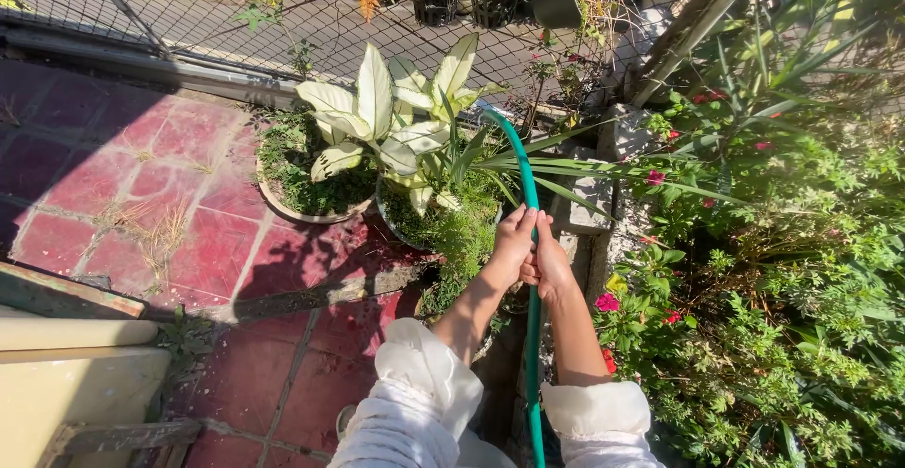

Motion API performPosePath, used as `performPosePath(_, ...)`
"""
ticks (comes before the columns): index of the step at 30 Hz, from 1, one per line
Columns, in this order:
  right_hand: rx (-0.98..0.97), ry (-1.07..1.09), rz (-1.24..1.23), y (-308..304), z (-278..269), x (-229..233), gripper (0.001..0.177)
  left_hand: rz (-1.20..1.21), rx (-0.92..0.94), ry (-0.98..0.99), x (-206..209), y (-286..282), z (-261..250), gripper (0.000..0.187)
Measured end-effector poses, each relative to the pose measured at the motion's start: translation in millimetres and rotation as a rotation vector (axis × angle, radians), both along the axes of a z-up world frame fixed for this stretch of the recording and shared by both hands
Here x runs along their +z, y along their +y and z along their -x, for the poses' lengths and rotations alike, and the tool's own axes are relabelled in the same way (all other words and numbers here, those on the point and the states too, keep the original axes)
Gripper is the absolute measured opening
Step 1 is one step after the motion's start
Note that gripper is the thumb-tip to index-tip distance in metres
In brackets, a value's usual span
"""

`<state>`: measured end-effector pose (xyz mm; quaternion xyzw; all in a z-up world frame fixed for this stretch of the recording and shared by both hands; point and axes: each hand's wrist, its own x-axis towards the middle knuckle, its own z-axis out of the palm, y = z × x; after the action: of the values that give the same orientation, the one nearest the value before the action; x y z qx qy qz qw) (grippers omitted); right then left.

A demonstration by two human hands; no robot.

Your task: Watering several potted plants in a backyard area using a hose.

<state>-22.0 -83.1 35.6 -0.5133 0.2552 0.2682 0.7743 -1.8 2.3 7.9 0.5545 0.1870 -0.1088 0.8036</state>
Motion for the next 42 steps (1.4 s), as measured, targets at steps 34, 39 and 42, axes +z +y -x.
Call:
performPosePath(34, 0.183, 0.004, 0.069, 73, 47, 23, 0.064, 0.110, 0.150, 0.029, 56, 83, 79, 0.027)
performPosePath(39, 0.255, 0.031, 0.073, 82, 50, 13, 0.063, -0.039, 0.210, 0.213, 40, 90, 79, 0.032)
performPosePath(42, 0.306, -0.012, 0.078, 87, 50, 5, 0.062, -0.018, 0.196, 0.156, 20, 96, 76, 0.033)
